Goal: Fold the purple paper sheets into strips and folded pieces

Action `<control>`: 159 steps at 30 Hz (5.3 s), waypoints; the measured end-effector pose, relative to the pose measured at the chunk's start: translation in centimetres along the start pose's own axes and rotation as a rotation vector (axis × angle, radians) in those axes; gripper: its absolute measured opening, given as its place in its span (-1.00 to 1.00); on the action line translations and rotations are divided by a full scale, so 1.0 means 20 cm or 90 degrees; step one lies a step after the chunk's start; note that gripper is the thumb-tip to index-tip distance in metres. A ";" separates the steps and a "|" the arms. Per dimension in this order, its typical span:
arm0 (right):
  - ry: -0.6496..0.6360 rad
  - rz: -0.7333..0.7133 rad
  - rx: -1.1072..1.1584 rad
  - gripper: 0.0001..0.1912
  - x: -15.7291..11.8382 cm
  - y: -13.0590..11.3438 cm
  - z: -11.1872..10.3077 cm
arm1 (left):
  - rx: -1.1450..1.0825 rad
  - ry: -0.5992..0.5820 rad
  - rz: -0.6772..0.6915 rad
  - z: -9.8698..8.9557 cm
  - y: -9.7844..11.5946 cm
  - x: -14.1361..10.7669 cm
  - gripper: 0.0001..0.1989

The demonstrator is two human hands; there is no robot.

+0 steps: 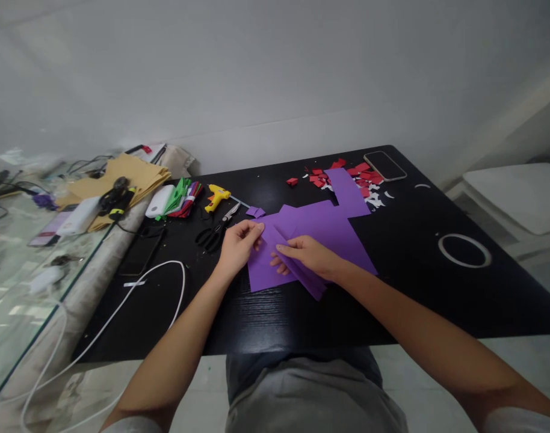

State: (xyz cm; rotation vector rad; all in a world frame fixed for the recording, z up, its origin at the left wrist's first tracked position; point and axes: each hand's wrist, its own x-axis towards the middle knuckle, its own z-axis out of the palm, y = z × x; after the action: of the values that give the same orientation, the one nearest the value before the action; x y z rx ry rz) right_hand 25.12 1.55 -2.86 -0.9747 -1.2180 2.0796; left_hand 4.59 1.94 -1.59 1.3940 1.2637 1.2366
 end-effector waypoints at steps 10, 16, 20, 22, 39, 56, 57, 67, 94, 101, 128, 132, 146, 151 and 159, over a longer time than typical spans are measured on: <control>0.008 -0.032 -0.035 -0.63 0.00 0.00 -0.01 | -0.055 -0.037 -0.029 -0.01 -0.02 0.01 -0.60; 0.019 -0.038 -0.073 -0.60 -0.01 -0.02 0.00 | -0.052 -0.022 -0.011 0.00 -0.02 0.01 -0.59; 0.019 -0.037 -0.086 -0.63 -0.01 -0.02 -0.01 | -0.044 -0.007 -0.001 0.01 -0.01 0.00 -0.57; 0.027 -0.037 -0.074 -0.66 -0.01 -0.01 -0.01 | -0.046 0.001 0.005 0.02 0.00 -0.01 -0.56; 0.027 -0.040 -0.057 -0.70 0.00 -0.02 -0.03 | -0.096 -0.107 -0.085 0.02 0.01 0.00 -0.54; 0.033 -0.015 -0.055 -0.71 0.00 -0.01 -0.03 | -0.091 -0.118 -0.072 0.01 -0.02 0.00 -0.47; 0.030 -0.010 -0.052 -0.70 0.00 -0.02 -0.03 | -0.098 -0.117 -0.068 0.02 -0.02 0.00 -0.45; 0.026 -0.024 -0.049 -0.61 0.01 0.00 -0.04 | -0.118 -0.117 -0.065 0.03 -0.03 -0.01 -0.42; 0.042 -0.040 -0.065 -0.63 0.00 0.00 -0.02 | -0.157 -0.108 -0.133 0.05 -0.01 -0.01 -0.54; 0.024 -0.051 -0.074 -0.54 0.00 0.00 -0.02 | -0.124 -0.101 -0.141 0.05 0.02 -0.02 -0.52; 0.008 -0.039 -0.063 -0.61 -0.02 -0.02 -0.01 | -0.076 -0.158 -0.140 0.02 0.04 -0.01 -0.58; -0.001 -0.005 -0.052 -0.65 -0.03 -0.04 -0.02 | -0.088 -0.121 -0.119 -0.01 0.05 0.00 -0.58; -0.026 -0.022 -0.080 -0.64 0.00 -0.03 -0.05 | -0.014 -0.208 -0.190 0.01 0.04 0.01 -0.63; -0.025 -0.015 -0.082 -0.60 -0.01 -0.03 -0.05 | -0.011 -0.204 -0.163 0.00 0.05 0.00 -0.65; -0.061 -0.024 -0.106 -0.53 -0.01 -0.05 -0.05 | -0.061 -0.064 -0.109 -0.05 0.04 0.03 -0.72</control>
State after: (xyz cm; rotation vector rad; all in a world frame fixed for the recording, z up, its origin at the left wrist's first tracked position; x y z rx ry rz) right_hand 26.16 2.29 -2.22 -0.9254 -1.4673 2.0413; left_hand 3.69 2.34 -0.63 1.2376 1.2116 1.0829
